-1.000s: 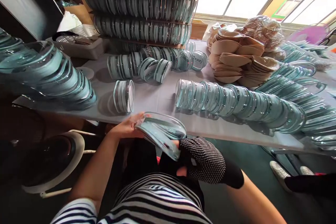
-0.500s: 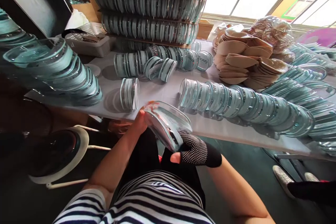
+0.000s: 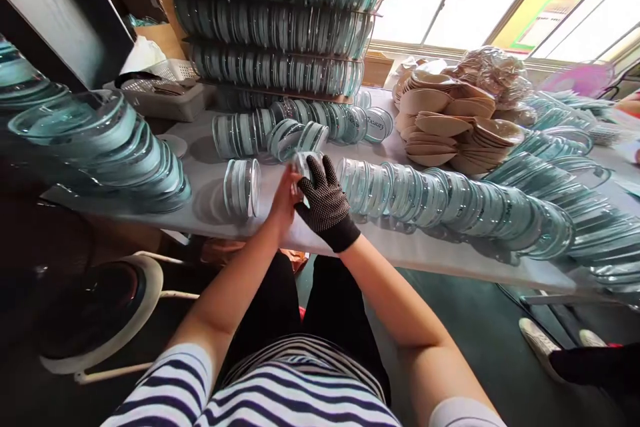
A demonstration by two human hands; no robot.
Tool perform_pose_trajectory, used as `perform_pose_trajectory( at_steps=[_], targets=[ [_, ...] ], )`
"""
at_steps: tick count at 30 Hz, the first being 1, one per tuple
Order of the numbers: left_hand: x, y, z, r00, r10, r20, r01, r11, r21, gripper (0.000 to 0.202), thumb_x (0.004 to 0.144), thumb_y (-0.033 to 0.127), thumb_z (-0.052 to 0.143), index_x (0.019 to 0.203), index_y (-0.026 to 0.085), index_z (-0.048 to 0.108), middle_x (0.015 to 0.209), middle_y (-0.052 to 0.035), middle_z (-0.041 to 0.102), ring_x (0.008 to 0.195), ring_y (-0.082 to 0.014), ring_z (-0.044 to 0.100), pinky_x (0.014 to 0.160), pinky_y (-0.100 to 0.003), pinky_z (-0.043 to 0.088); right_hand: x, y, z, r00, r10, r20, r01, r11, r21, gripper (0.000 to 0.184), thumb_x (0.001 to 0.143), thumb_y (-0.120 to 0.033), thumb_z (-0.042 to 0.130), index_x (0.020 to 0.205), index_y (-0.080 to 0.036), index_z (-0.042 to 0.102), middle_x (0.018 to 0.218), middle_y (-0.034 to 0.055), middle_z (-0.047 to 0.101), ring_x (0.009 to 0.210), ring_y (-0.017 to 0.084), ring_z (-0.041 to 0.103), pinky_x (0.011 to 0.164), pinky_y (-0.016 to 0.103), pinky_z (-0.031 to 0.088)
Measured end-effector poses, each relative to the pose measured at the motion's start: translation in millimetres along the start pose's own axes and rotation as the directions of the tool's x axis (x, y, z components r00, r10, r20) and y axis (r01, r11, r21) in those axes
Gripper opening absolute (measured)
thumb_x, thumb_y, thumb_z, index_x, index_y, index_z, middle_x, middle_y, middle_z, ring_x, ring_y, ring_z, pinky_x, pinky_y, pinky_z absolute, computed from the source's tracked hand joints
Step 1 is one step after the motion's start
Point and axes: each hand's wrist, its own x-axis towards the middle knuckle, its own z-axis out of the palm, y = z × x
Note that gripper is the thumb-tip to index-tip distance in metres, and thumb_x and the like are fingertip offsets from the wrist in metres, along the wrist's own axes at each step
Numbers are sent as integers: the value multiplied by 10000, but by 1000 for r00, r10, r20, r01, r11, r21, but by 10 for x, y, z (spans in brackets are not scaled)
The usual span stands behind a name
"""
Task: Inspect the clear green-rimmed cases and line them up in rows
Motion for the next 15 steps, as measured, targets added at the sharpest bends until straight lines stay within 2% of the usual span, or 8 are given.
perform_pose_trajectory(
  at_steps=[5, 7, 9, 10, 11, 13, 14, 15],
  targets=[
    [-149, -140, -25, 988, -141, 64, 136, 987, 81, 641, 822, 759, 646, 1070, 177, 748, 1223, -143, 747, 1271, -328, 636, 1092, -465, 489, 58, 303, 180, 983, 161, 87, -142, 971, -192, 599, 848, -331, 739, 1411, -182, 599, 1650, 221, 349, 1555, 469, 216, 1201, 771, 11],
    [-357, -63, -160, 998, -39, 56, 30, 987, 161, 647, 795, 747, 690, 1152, 209, 738, 1253, -129, 741, 1276, -315, 638, 1121, -462, 463, -4, 301, 184, 987, 154, 44, -143, 972, -186, 610, 869, -351, 714, 1447, -218, 568, 1657, 189, 351, 1566, 457, 193, 1193, 780, -27],
    [-565, 126, -358, 968, 249, 38, -250, 932, 260, 545, 833, 654, 714, 1196, 248, 719, 1260, -103, 738, 1258, -285, 651, 1125, -448, 463, -60, 208, 171, 995, 102, -3, -101, 984, -146, 569, 904, -362, 668, 1451, -244, 562, 1665, 147, 355, 1580, 434, 162, 1208, 766, -17],
    [-641, 252, -472, 898, 439, 24, -423, 848, 320, 462, 863, 595, 709, 1181, 261, 719, 1240, -88, 741, 1242, -270, 659, 1124, -445, 466, -78, 135, 170, 998, 56, -18, -58, 991, -118, 535, 922, -363, 643, 1441, -254, 570, 1666, 124, 360, 1585, 418, 154, 1222, 751, 1],
    [-687, 385, -590, 787, 617, 8, -570, 723, 391, 384, 887, 543, 697, 1153, 267, 721, 1216, -74, 742, 1231, -258, 663, 1126, -445, 466, -86, 51, 180, 1000, 3, -23, -5, 997, -83, 503, 936, -360, 621, 1428, -259, 581, 1661, 107, 374, 1588, 403, 157, 1238, 730, 28],
    [-673, 632, -826, 565, 825, -1, -689, 472, 551, 325, 901, 486, 682, 1138, 266, 715, 1231, -68, 721, 1270, -254, 634, 1151, -456, 445, -67, -129, 248, 996, -94, -5, 94, 996, 9, 483, 945, -341, 601, 1418, -246, 592, 1642, 102, 407, 1582, 384, 190, 1265, 674, 114],
    [-618, 725, -937, 517, 856, -3, -674, 409, 615, 355, 894, 480, 686, 1177, 266, 700, 1297, -74, 691, 1327, -260, 594, 1176, -461, 417, -39, -215, 312, 992, -124, 8, 123, 990, 62, 508, 941, -334, 605, 1436, -228, 578, 1636, 116, 410, 1575, 382, 213, 1269, 644, 165],
    [-541, 785, -1039, 526, 850, -21, -633, 407, 659, 420, 881, 487, 696, 1239, 268, 673, 1389, -83, 643, 1393, -266, 538, 1203, -465, 382, 1, -294, 398, 991, -136, 17, 134, 984, 117, 551, 935, -337, 614, 1466, -203, 549, 1635, 136, 405, 1566, 383, 238, 1267, 615, 212]
  ],
)
